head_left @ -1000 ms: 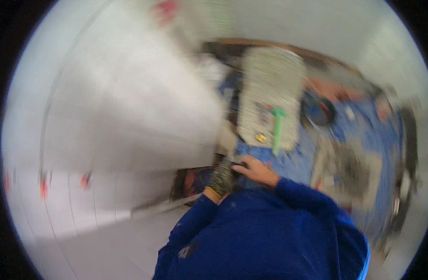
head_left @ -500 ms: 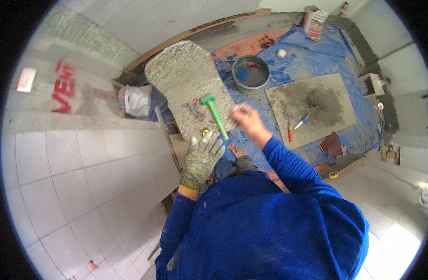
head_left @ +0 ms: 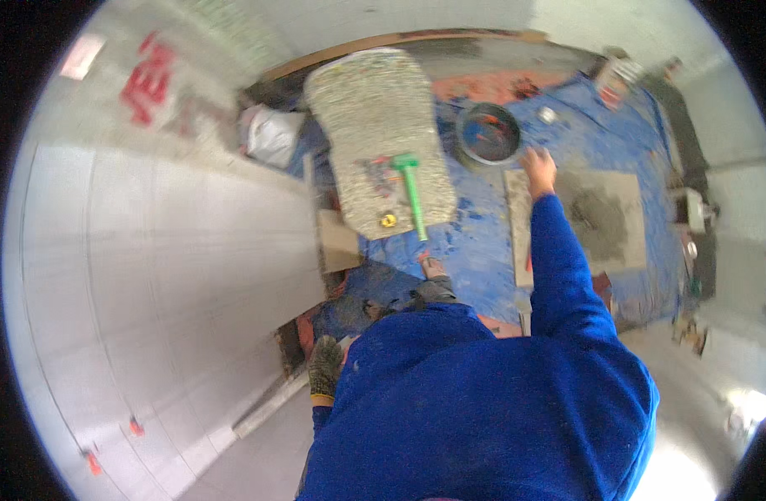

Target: The person installs white ceramic tiles on a curved wall using red tile leveling clips and wedges. They press tiles into place, then tighten the clips to maintain even spacing between tiles.

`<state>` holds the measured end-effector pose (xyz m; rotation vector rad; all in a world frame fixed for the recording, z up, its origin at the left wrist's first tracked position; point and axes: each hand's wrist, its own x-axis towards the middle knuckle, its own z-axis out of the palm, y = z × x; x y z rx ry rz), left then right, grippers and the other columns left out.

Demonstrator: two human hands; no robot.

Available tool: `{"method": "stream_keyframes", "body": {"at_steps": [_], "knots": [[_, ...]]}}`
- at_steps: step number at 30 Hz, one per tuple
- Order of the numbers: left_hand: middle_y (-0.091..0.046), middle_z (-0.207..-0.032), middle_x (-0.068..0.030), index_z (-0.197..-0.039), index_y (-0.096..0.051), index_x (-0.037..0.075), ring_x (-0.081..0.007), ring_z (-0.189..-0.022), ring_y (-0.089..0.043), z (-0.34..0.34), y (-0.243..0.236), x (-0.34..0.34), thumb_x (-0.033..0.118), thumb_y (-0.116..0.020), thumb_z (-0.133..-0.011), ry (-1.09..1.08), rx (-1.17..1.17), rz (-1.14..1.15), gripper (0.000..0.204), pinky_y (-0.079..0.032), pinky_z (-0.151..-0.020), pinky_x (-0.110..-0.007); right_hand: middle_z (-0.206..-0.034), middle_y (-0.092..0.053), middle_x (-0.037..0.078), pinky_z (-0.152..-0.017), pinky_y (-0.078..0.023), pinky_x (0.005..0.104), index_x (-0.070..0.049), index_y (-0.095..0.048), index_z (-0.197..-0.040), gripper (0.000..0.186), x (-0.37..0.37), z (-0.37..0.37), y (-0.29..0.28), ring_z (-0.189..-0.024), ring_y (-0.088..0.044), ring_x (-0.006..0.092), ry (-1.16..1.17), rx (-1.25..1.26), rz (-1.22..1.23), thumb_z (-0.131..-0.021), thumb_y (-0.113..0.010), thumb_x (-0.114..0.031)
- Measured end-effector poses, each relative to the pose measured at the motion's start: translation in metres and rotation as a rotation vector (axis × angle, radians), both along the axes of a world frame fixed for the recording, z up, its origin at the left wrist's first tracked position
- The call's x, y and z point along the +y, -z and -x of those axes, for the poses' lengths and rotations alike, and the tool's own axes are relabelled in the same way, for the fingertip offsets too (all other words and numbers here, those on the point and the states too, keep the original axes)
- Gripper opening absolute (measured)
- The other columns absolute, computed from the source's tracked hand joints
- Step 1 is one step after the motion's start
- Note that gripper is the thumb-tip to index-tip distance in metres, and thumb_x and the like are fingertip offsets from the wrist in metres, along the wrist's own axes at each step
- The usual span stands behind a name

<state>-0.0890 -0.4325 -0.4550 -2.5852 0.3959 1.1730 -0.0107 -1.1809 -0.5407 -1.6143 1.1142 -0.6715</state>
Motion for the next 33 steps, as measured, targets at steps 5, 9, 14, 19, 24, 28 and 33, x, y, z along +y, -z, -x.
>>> {"method": "stream_keyframes", "body": {"at_steps": [5, 9, 14, 19, 24, 28, 33], "knots": [[-0.071, -0.115, -0.014, -0.123, -0.068, 0.002, -0.0274, -0.108, -0.065, 0.067, -0.017, 0.131, 0.025, -0.063, -0.1, -1.231, -0.888, 0.54, 0.033, -0.051, -0.094, -0.041, -0.11, -0.071, 0.017, -0.08, -0.055, 0.0471, -0.005, -0.067, -0.122, 0.036, 0.119, 0.081, 0.092, -0.097, -0.068, 0.0304, -0.798, 0.576, 0.666, -0.094, -0.067, -0.028], [-0.067, -0.12, -0.0232, -0.123, -0.066, -0.006, -0.0383, -0.118, -0.06, 0.027, -0.15, 0.211, 0.031, -0.063, -0.102, -1.279, -1.925, 0.43, 0.043, -0.045, -0.106, -0.048, -0.111, -0.071, 0.019, -0.084, -0.054, 0.049, -0.005, -0.069, -0.121, 0.039, 0.121, 0.053, 0.116, -0.101, -0.068, 0.0315, -0.923, 0.668, 0.501, -0.088, -0.069, -0.028], [-0.071, -0.12, -0.01, -0.106, -0.075, 0.012, -0.0338, -0.121, -0.06, -0.062, -0.371, 0.276, 0.026, -0.073, -0.094, -0.386, -2.363, -0.278, 0.019, -0.043, -0.107, -0.048, -0.113, -0.07, 0.022, -0.09, -0.052, 0.0513, -0.006, -0.071, -0.119, 0.044, 0.114, 0.017, 0.129, -0.106, -0.067, 0.0329, -0.972, 0.774, 0.587, -0.081, -0.071, -0.027], [-0.07, -0.126, 0.0004, -0.113, -0.076, 0.023, -0.025, -0.132, -0.053, -0.118, -0.518, 0.325, 0.038, -0.069, -0.093, -0.212, -2.26, -0.368, 0.025, -0.035, -0.114, -0.05, -0.101, -0.072, 0.02, -0.075, -0.055, 0.0483, -0.005, -0.071, -0.111, 0.042, 0.141, -0.099, 0.053, -0.09, -0.071, 0.0314, -0.952, 0.862, 1.149, -0.073, -0.072, -0.022], [-0.032, -0.164, -0.0199, -0.15, -0.053, 0.023, -0.0426, -0.155, -0.021, -0.146, -0.581, 0.371, 0.062, -0.067, -0.088, -0.382, -2.346, -0.548, 0.074, -0.008, -0.123, -0.064, -0.073, -0.056, 0.002, -0.049, -0.048, 0.0321, -0.006, -0.059, -0.095, 0.004, 0.223, -0.116, -0.006, -0.058, -0.057, 0.0165, -0.684, -0.077, -0.261, -0.097, -0.058, -0.009], [-0.013, -0.167, -0.0308, -0.161, -0.036, 0.02, -0.0517, -0.156, -0.003, -0.152, -0.549, 0.385, 0.07, -0.069, -0.083, -0.547, -2.339, -0.374, 0.098, 0.005, -0.12, -0.07, -0.08, -0.061, 0.004, -0.048, -0.049, 0.0319, -0.004, -0.061, -0.098, 0.005, 0.284, -0.047, 0.02, -0.058, -0.06, 0.0207, -0.898, 0.349, -0.134, -0.094, -0.059, -0.007], [-0.012, -0.166, -0.0341, -0.162, -0.03, 0.013, -0.0535, -0.155, -0.002, -0.154, -0.483, 0.385, 0.077, -0.068, -0.08, -0.693, -2.366, -0.31, 0.111, 0.006, -0.12, -0.07, -0.08, -0.062, 0.007, -0.048, -0.05, 0.0341, -0.003, -0.062, -0.098, 0.007, 0.289, 0.009, 0.046, -0.059, -0.062, 0.0228, -0.884, 0.653, -0.14, -0.094, -0.06, -0.008]]}}
